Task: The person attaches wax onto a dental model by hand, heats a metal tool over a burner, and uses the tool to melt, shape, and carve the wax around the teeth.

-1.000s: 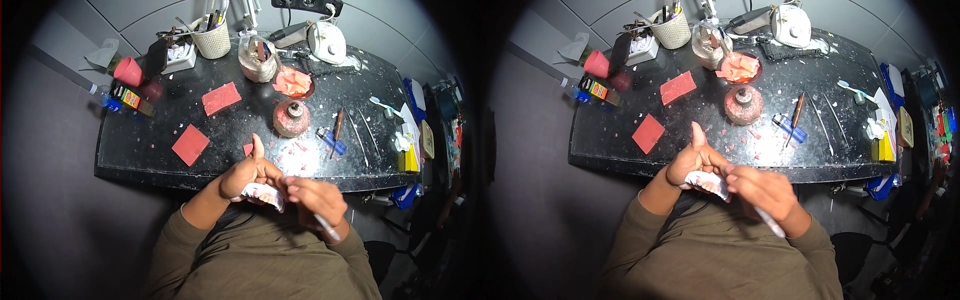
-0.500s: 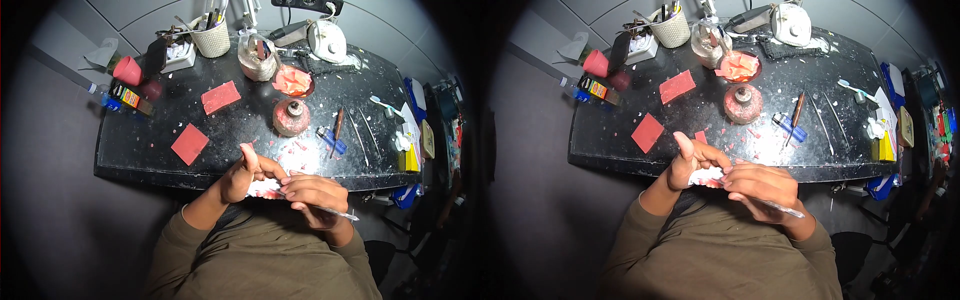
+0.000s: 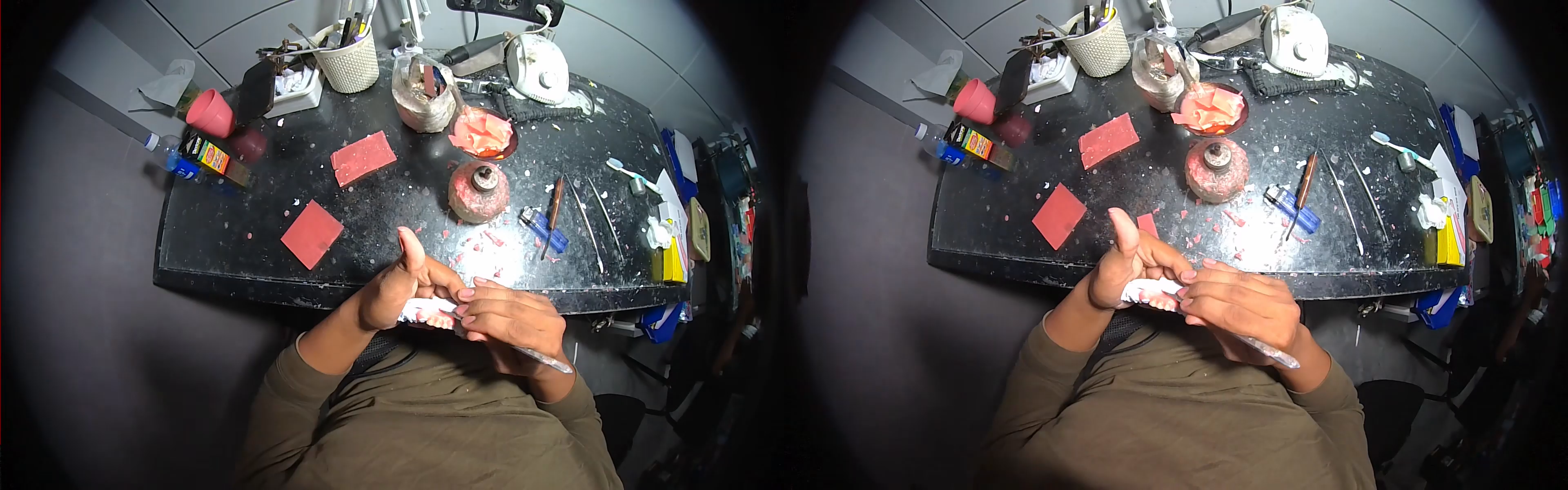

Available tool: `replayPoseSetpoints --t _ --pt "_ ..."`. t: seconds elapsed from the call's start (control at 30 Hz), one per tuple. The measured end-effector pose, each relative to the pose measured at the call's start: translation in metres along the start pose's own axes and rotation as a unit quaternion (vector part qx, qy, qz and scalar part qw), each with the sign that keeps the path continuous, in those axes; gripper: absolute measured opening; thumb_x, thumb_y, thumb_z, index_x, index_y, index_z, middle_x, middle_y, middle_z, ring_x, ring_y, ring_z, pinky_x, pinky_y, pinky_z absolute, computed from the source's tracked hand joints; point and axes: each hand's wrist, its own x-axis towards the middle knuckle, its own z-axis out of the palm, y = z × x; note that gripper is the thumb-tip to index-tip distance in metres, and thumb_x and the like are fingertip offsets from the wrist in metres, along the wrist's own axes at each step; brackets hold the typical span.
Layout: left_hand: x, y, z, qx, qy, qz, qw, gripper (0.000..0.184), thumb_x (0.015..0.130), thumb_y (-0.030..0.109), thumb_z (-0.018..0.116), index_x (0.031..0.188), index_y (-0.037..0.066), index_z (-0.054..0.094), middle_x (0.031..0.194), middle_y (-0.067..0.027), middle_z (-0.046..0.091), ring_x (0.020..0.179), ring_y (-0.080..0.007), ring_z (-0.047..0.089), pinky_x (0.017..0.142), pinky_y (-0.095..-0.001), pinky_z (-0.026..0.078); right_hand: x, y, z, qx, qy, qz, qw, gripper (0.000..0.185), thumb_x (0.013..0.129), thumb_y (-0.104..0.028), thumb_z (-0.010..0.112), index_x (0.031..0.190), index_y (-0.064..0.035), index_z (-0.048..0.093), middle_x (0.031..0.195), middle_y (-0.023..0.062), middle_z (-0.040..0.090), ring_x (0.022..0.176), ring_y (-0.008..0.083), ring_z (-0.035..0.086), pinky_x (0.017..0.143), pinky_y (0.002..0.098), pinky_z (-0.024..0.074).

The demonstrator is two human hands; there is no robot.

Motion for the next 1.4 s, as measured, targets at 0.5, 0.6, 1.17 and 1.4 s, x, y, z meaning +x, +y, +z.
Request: replayPoseSetpoints --t 0.5,0.6,1.17,1.4 --pt "0.003 0.004 0.022 0.25 0.183 0.156 0.938 0.11 0.082 0.084 0.008 0.102 -0.009 0.063 0.09 -0.0144 0.069 0.065 -0.0104 0.059 0.058 -0.0225 0.047 -0.017 0.009 -0.004 0.083 0.213 0.059 0.972 0.018 0.101 -0.011 0.054 0.098 0.0062 0.056 0.095 0.0236 0.068 0.085 0.0351 0.073 0.076 0.0385 0.0592" --pt "0.003 0.002 0.024 0.283 0.219 0.176 0.917 0.108 0.082 0.084 0.009 0.104 -0.008 0.061 0.091 -0.0141 0.068 0.064 -0.0097 0.057 0.057 -0.0224 0.046 0.003 -0.005 -0.009 -0.047 0.081 0.033 0.995 0.013 0.092 -0.006 0.066 0.098 0.0046 0.065 0.1 0.0202 0.07 0.089 0.0312 0.073 0.076 0.0354 0.0584" --pt "0.007 -0.012 0.019 0.374 0.267 0.279 0.843 0.109 0.084 0.083 0.008 0.108 -0.012 0.057 0.091 -0.0164 0.068 0.07 -0.0139 0.063 0.061 -0.0256 0.051 0.002 -0.005 0.013 -0.07 0.043 0.013 0.997 0.022 0.079 0.005 0.075 0.1 0.0061 0.067 0.098 0.0197 0.071 0.102 0.0336 0.071 0.08 0.0354 0.0596" --pt "0.003 -0.004 0.027 0.338 0.27 0.227 0.872 0.107 0.084 0.083 0.009 0.11 -0.01 0.056 0.095 -0.0164 0.069 0.074 -0.0138 0.064 0.064 -0.0253 0.053 0.001 -0.005 0.017 -0.07 0.03 -0.006 0.997 0.023 0.079 0.007 0.074 0.1 0.0069 0.066 0.097 0.0187 0.072 0.101 0.0347 0.071 0.08 0.0369 0.0596"
